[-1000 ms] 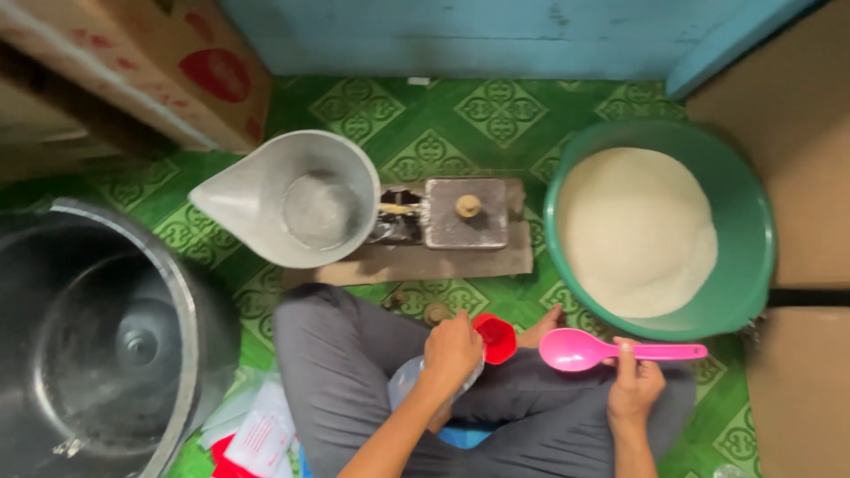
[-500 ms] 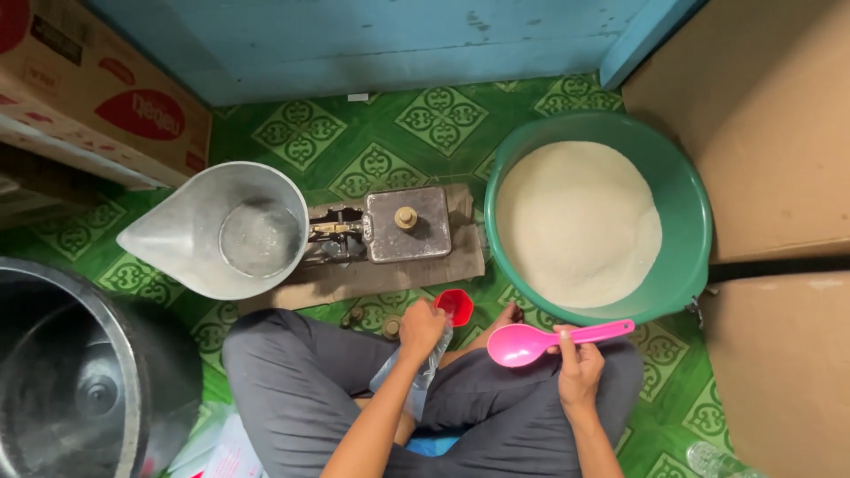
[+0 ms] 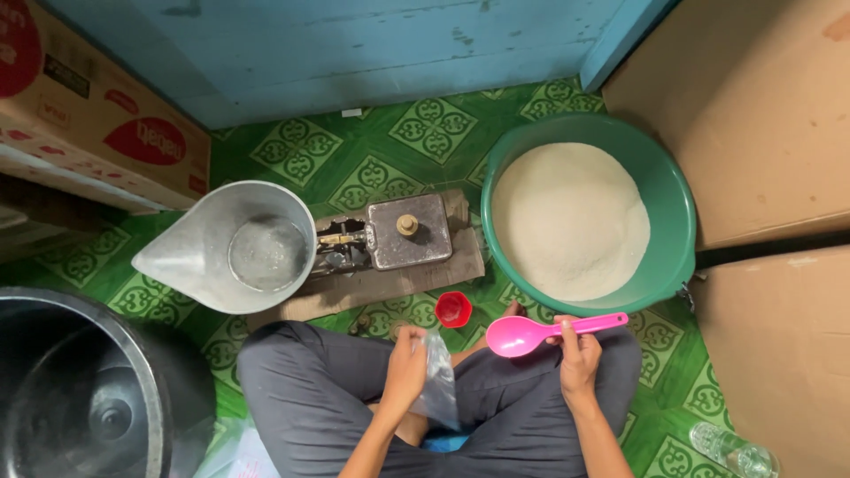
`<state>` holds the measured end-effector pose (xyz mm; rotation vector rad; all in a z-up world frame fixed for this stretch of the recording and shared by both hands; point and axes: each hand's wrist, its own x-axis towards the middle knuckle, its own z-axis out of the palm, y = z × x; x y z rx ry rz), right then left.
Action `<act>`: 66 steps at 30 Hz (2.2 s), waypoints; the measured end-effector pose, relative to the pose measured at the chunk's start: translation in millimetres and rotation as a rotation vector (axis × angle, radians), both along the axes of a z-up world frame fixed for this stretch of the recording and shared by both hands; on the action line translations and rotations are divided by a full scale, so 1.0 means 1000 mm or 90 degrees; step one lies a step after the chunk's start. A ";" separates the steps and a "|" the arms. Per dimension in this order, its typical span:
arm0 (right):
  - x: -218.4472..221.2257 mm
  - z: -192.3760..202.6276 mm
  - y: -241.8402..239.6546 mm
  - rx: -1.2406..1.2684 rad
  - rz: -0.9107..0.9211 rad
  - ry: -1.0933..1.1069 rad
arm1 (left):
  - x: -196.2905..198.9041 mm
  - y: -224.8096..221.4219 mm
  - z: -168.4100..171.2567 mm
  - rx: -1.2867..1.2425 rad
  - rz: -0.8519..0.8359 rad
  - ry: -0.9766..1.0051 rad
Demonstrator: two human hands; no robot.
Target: Scooping white powder from a large basin into small plastic bags and weighing them on a mechanical scale.
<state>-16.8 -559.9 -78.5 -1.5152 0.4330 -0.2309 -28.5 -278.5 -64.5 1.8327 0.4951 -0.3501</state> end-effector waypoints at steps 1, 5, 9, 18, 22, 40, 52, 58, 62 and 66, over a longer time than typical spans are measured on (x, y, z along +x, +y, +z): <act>0.000 -0.005 0.001 0.071 -0.009 0.002 | -0.009 0.003 0.006 -0.027 0.016 -0.009; 0.000 0.001 0.019 0.184 -0.036 -0.020 | -0.042 0.018 0.002 -0.089 0.039 -0.040; 0.000 0.048 0.050 0.208 -0.047 0.012 | -0.044 0.021 0.058 -0.055 0.060 -0.007; -0.014 0.162 0.123 -0.067 0.298 -0.042 | -0.012 0.005 0.122 -0.316 0.066 -0.118; 0.000 0.178 0.135 -0.328 0.241 -0.113 | 0.000 -0.006 0.142 -0.302 0.031 -0.106; 0.031 0.166 0.084 -0.237 0.376 -0.012 | 0.013 -0.016 0.163 0.376 -0.297 -0.447; 0.034 0.144 0.053 -0.190 0.402 0.005 | 0.025 -0.030 0.176 0.211 -0.451 -0.358; 0.031 0.148 0.028 -0.042 0.402 -0.039 | 0.037 -0.035 0.185 0.161 -0.359 -0.344; 0.038 0.102 -0.016 -0.135 0.207 -0.081 | 0.041 -0.039 0.182 0.170 -0.302 -0.332; 0.058 0.110 -0.041 -0.327 0.077 0.059 | 0.047 -0.040 0.180 0.170 -0.296 -0.331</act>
